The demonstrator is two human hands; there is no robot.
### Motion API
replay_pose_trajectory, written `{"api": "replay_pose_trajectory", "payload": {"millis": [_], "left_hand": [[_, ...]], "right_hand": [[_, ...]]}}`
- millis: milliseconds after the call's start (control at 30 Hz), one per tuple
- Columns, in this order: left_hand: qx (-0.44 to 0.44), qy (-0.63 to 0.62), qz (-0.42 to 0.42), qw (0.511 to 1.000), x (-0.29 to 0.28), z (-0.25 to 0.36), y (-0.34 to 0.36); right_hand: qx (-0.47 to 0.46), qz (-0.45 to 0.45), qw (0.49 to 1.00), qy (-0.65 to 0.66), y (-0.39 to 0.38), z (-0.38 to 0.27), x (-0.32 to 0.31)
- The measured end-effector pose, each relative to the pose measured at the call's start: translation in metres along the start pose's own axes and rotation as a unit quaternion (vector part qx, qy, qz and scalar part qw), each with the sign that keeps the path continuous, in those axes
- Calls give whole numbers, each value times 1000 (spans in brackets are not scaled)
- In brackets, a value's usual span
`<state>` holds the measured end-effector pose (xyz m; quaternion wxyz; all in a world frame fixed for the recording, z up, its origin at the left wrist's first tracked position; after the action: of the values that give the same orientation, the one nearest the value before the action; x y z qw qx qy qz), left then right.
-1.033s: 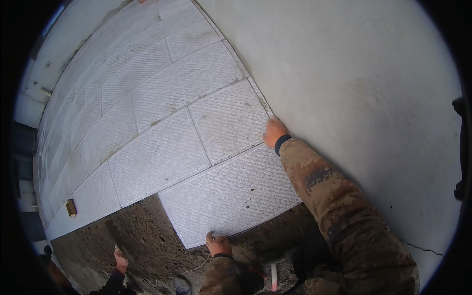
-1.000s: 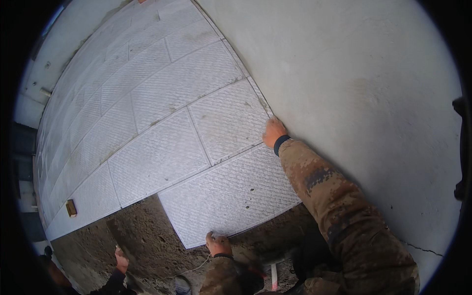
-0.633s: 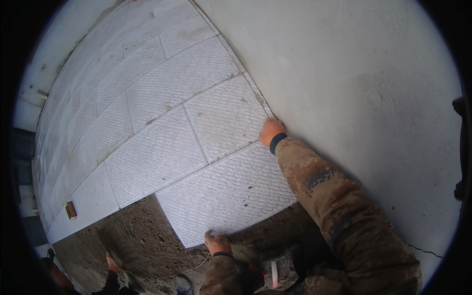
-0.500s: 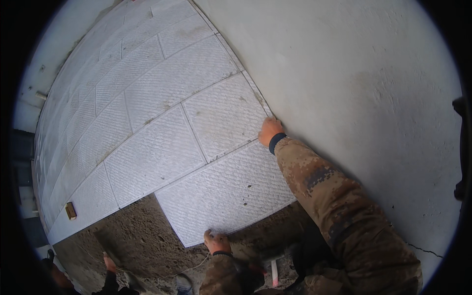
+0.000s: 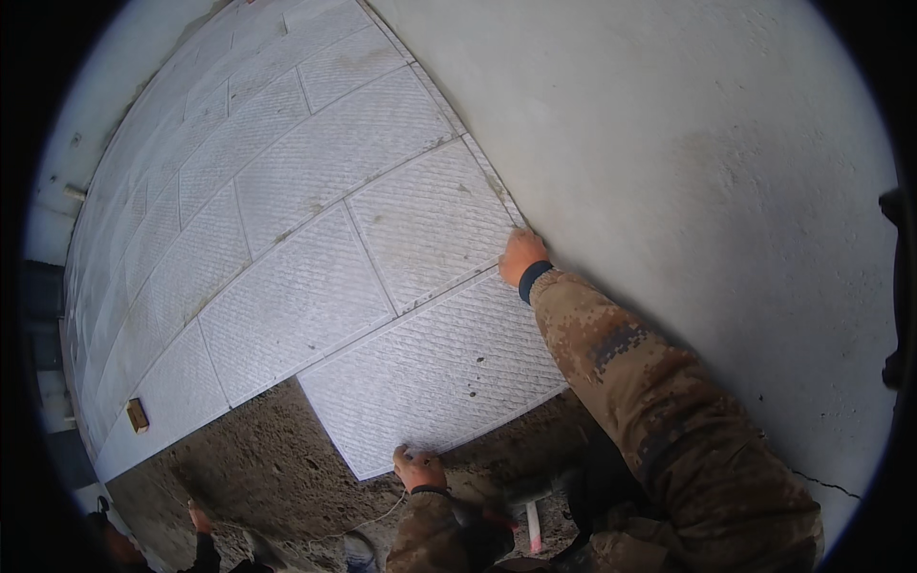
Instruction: The person spreads cement on the floor using a trowel, then places and aligns white floor tiles. They use a string line to check alignment and tap tiles with a rubber mallet to level them. The person also retrieves a box of tiles from a stack.
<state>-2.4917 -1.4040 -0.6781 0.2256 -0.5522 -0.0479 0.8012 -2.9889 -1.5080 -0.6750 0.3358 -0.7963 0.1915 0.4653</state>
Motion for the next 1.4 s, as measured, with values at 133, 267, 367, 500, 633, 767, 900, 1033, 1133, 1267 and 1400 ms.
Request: {"api": "replay_pose_trajectory", "payload": {"millis": [133,267,367,500,633,767,900,1033,1133,1267,1400], "left_hand": [[-19,-12,-17,1000,2,-4,2],[-30,-18,-27,999,4,-6,2],[-26,-11,-25,999,3,-5,2],[-9,-3,-8,1000,-1,-1,2],[-16,-6,-5,1000,-2,1,2],[-20,0,-2,1000,-3,2,3],[-17,1,-5,1000,-4,4,4],[-30,-7,-23,999,-2,3,4],[-34,-11,-33,999,0,2,4],[-35,-12,-31,999,0,1,5],[-23,-6,-25,999,-1,2,4]], "right_hand": [[-24,22,999,-14,-4,-2,-1],[-37,51,998,-14,-6,-2,-2],[-31,30,999,8,-5,0,0],[-22,11,999,24,-4,3,2],[-31,33,999,7,-5,2,2],[-41,49,998,-19,-8,1,3],[-45,17,999,-19,-8,1,3],[-54,20,998,-15,-10,-2,-2],[-56,19,998,-14,-11,-2,-1],[-66,37,997,-18,-11,-1,-1],[-65,26,997,-15,-9,2,2]]}}
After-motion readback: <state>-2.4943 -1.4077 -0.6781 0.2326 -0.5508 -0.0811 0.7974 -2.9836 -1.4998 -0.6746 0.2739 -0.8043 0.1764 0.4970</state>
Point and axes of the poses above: each hand's wrist, its own y-axis towards the middle knuckle, its own x-axis out of the palm, z = x × y, the point moved 8 cm from there along y, towards the middle knuckle, and after that the axes turned 7 degrees about -z, right-handed, at the moved point
